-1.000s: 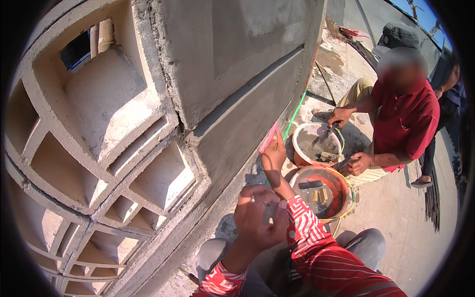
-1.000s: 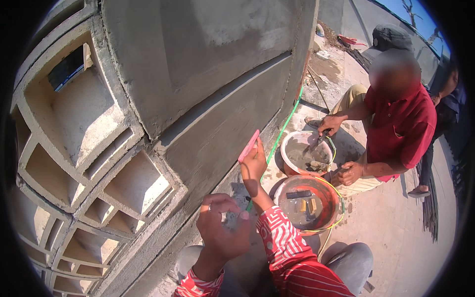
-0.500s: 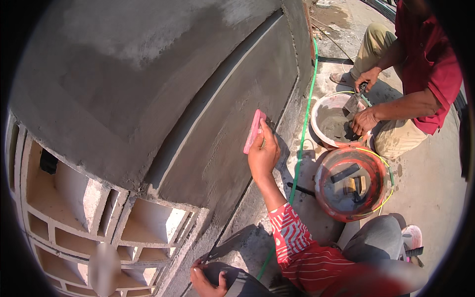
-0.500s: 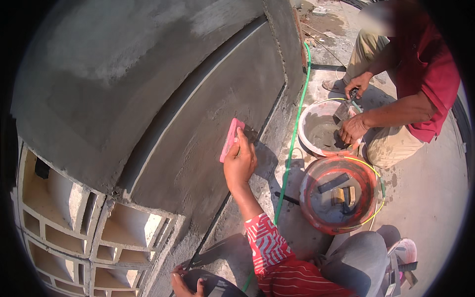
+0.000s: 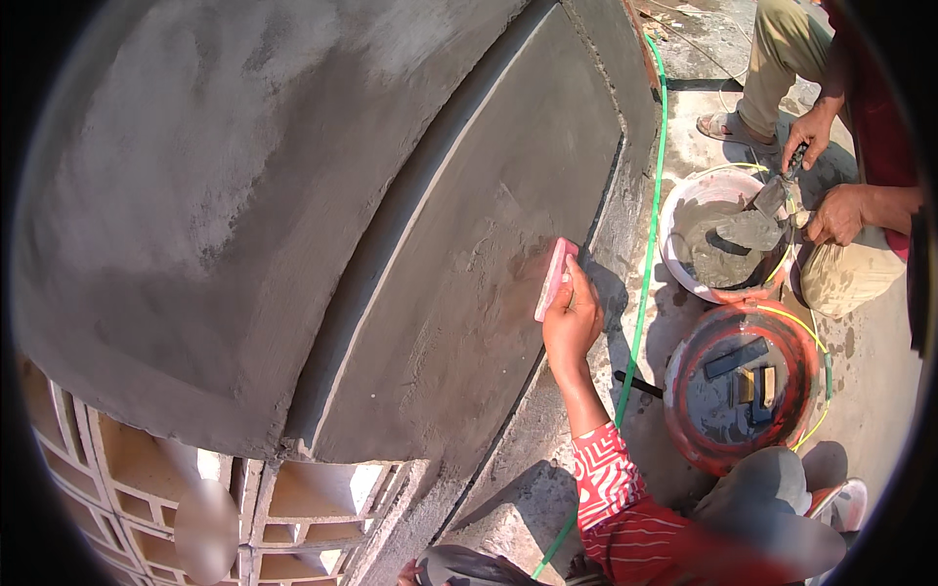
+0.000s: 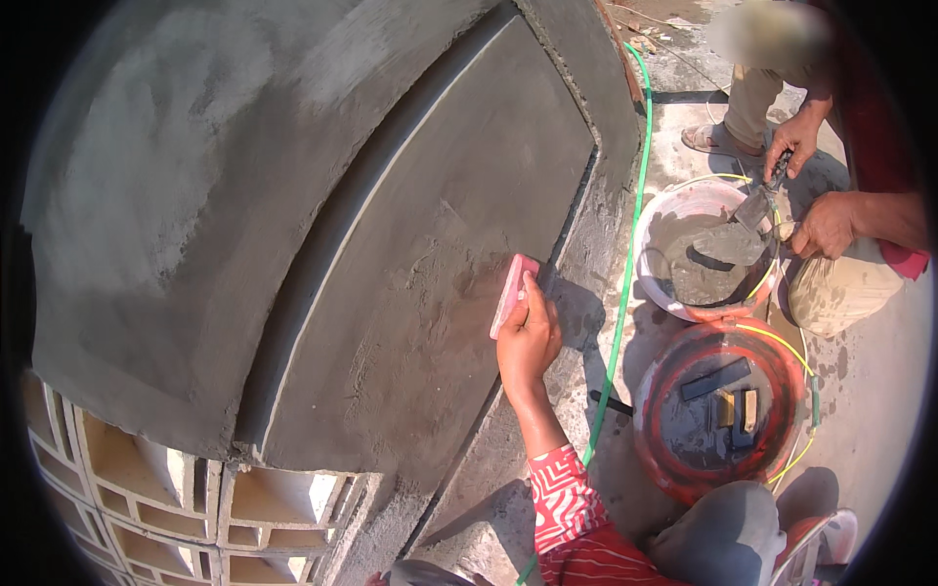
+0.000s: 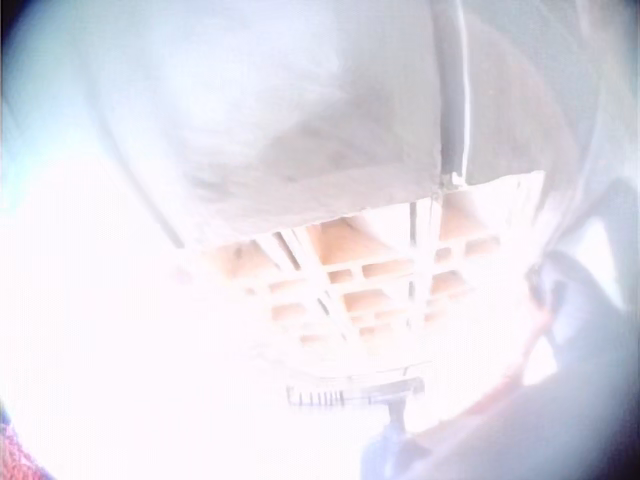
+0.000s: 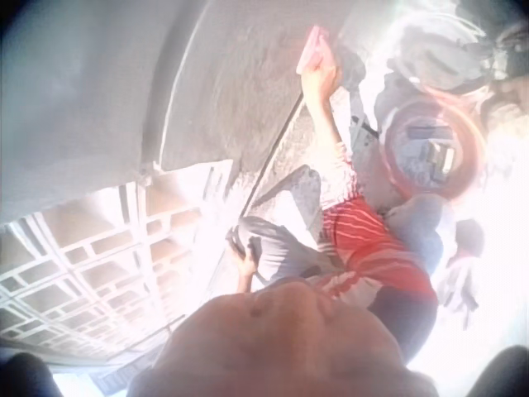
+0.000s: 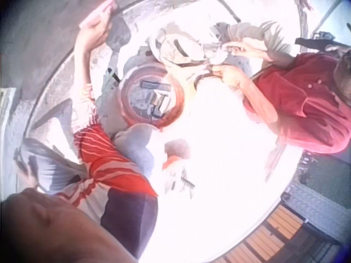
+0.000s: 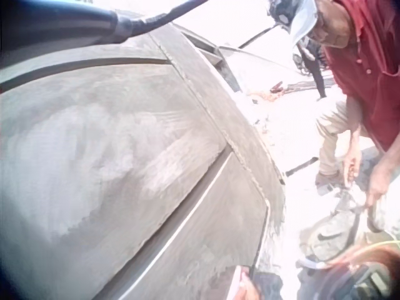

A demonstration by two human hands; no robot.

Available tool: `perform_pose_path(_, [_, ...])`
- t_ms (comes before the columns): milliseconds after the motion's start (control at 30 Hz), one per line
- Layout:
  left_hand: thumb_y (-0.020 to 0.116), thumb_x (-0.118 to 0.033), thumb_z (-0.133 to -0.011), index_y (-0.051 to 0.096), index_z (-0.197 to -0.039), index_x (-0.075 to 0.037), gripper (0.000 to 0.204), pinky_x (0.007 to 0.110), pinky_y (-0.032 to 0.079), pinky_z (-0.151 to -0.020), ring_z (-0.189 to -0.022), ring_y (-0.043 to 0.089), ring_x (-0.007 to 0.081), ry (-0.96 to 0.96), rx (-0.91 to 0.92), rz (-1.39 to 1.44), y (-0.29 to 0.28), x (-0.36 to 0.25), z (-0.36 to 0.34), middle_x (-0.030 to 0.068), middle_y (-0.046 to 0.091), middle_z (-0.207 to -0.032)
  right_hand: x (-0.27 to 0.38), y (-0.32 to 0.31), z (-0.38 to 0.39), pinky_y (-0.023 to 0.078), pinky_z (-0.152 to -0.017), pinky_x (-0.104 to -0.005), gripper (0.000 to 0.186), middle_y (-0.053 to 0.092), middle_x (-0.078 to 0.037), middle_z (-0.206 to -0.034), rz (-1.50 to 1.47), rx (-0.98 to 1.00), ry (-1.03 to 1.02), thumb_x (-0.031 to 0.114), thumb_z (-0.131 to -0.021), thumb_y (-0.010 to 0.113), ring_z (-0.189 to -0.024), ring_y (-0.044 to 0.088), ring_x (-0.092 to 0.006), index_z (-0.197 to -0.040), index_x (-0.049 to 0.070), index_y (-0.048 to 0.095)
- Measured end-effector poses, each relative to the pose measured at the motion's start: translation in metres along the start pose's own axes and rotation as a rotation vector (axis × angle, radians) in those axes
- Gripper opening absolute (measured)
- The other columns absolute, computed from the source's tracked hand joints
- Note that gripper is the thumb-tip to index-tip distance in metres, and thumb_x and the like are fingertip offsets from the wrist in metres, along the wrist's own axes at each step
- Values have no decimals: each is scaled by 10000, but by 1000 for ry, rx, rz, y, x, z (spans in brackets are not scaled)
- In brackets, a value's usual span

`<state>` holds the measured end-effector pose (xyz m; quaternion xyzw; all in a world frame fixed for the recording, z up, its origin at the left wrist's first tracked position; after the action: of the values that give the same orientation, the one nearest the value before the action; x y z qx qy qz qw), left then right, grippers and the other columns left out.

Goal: The person smooths a freshly plastered wall using a pink sponge and a trowel. They repeatedly dip the sponge into a bucket of water and rub the wall surface to refine the finish. A coworker works alongside on an adjacent section of the wall.

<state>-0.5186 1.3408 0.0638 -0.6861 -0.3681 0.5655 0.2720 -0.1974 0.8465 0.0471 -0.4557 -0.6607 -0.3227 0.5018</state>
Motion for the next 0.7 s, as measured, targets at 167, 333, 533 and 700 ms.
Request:
perform_pose_path(167, [635,-403,-999,300,-1535,59,782,520,350,-1134,-1382,456,401,-44,56,-73,12,-25,-9,288,435,-1480,88,-15,28,530,-651,-427,396,717,-152,-960,-40,219,-150,27,-921,610,-742,646,-332,-1306,78,689])
perform_pose_path(333, [672,-408,-970,329,-1527,50,799,512,364,-1117,-1331,499,396,57,54,-221,20,-34,-13,278,539,-1415,29,-8,-1,535,-666,-430,369,723,-118,-914,-76,-7,-154,12,-944,581,-788,657,-306,-1292,68,691])
perform_pose_path(533, [698,-285,-938,350,-1498,62,745,489,385,-1105,-1311,521,388,123,39,-164,25,-31,-24,282,564,-1366,52,-19,78,556,-714,-454,434,727,-136,-964,-106,50,-181,-4,-921,569,-823,692,-330,-1313,131,697])
perform_pose_path(700, [699,-194,-920,420,-1419,76,632,464,400,-1098,-1279,538,355,32,82,7,32,-40,-33,260,563,-1319,85,-20,-23,525,-585,-423,381,705,-122,-892,-76,-59,-327,-1,-924,593,-721,643,-319,-1280,86,697])
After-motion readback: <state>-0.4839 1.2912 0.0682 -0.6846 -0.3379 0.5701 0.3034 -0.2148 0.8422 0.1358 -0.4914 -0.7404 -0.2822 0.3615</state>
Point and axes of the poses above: each hand's wrist, its own z-axis away from the middle knuckle, its own y-axis out of the palm, x = y × z, the point moved 10 cm from there along -z, towards the middle knuckle
